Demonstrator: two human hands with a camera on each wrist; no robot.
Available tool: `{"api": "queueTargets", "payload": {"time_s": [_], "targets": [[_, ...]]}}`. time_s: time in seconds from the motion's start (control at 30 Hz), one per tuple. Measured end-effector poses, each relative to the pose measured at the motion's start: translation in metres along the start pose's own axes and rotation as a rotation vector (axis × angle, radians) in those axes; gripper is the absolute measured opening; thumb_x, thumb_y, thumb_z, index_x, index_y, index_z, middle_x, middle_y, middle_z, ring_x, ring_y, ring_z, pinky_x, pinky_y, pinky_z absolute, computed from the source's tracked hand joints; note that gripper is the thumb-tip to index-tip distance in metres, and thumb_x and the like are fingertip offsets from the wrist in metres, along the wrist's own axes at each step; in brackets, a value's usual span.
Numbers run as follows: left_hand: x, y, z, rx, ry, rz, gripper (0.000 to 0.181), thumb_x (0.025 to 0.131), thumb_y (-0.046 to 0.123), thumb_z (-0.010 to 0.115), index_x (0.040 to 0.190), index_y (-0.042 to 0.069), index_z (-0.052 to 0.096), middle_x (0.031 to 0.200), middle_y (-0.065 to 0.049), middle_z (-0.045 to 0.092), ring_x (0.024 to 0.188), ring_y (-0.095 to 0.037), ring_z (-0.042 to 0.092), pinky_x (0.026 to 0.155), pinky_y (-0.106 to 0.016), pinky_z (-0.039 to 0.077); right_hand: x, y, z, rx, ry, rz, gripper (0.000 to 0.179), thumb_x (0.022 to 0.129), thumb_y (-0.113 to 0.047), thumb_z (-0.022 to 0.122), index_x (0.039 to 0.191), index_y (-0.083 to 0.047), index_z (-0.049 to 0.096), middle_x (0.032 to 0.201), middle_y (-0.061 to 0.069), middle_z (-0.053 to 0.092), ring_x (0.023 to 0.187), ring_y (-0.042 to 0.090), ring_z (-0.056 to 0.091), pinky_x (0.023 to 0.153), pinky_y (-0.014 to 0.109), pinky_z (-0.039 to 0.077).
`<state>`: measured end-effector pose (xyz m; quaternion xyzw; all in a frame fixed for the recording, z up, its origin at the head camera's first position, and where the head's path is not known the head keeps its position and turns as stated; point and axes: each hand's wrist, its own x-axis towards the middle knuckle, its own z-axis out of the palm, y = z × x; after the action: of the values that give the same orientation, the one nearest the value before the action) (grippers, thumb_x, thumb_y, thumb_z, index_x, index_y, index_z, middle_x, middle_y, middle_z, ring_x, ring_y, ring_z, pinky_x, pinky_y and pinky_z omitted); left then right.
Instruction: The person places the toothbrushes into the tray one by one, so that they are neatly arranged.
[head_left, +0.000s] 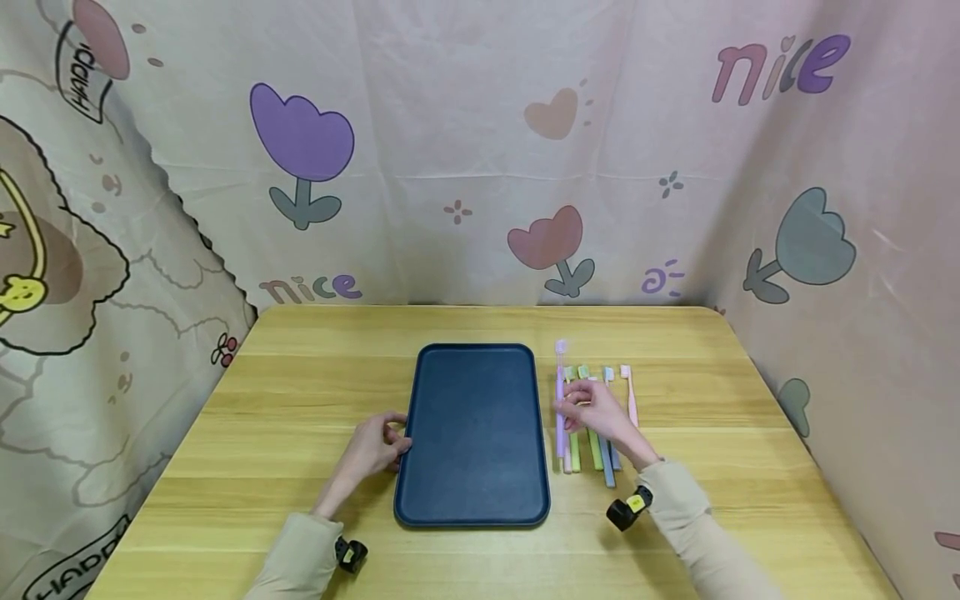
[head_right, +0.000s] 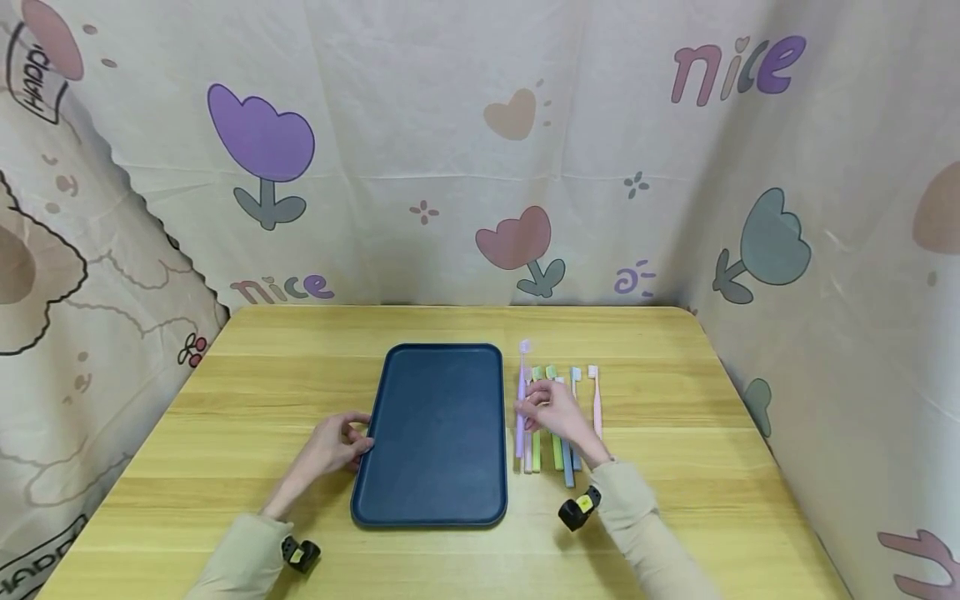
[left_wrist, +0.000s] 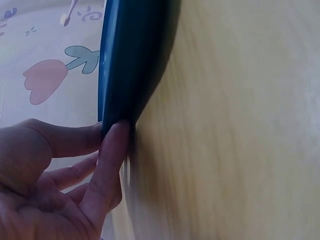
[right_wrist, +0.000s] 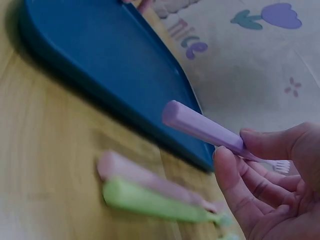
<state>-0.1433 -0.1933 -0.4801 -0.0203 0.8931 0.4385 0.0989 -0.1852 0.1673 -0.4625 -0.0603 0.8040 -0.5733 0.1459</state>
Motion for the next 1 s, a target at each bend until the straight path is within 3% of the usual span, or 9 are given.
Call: {"api": "queueTargets", "payload": {"time_s": [0.17,0.4,0.67,1.0], "targets": [[0.000,-0.001,0.000,0.001,-0.007,0.009,0.038,0.078,0.004,0.064,0.115,0.000,0.054,0.071,-0.009,0.062,0.049,-0.015,0.058,0.045,-0.027,0.052,0.002,-0.011,0.019,0.034,-0.049,0.003,0.036,0.082,-0.014,0.063,0.107,0.006,0.046,0.081,0.019,0.063,0.062,0.033,0.062,0.062,0.050,0.054],[0.001,-0.002,0.000,0.001,-0.007,0.006,0.038,0.078,0.004,0.064,0.115,0.000,0.054,0.071,-0.009,0.062,0.048,-0.015,0.057,0.044,-0.027,0.052,0.013,-0.014,0.046,0.051,-0.075,0.013,0.032,0.081,-0.015,0.064,0.103,0.003,0.049,0.074,0.015,0.062,0.056,0.024,0.062,0.060,0.047,0.055],[0.001,0.000,-0.001,0.005,-0.017,-0.013,0.039,0.079,0.005,0.063,0.116,0.001,0.053,0.073,-0.009,0.062,0.049,-0.015,0.057,0.045,-0.027,0.052,0.014,-0.030,0.068,0.086,-0.140,0.003,0.033,0.081,-0.009,0.062,0.104,0.010,0.047,0.078,0.029,0.062,0.060,0.036,0.062,0.063,0.052,0.053],[0.001,0.002,0.000,-0.003,-0.011,-0.006,0.037,0.078,0.004,0.064,0.114,0.001,0.055,0.069,-0.008,0.062,0.047,-0.016,0.057,0.044,-0.027,0.052,0.033,-0.014,0.095,0.096,-0.151,0.028,0.034,0.079,-0.017,0.066,0.101,0.002,0.049,0.070,0.012,0.065,0.053,0.018,0.063,0.058,0.041,0.056]]}}
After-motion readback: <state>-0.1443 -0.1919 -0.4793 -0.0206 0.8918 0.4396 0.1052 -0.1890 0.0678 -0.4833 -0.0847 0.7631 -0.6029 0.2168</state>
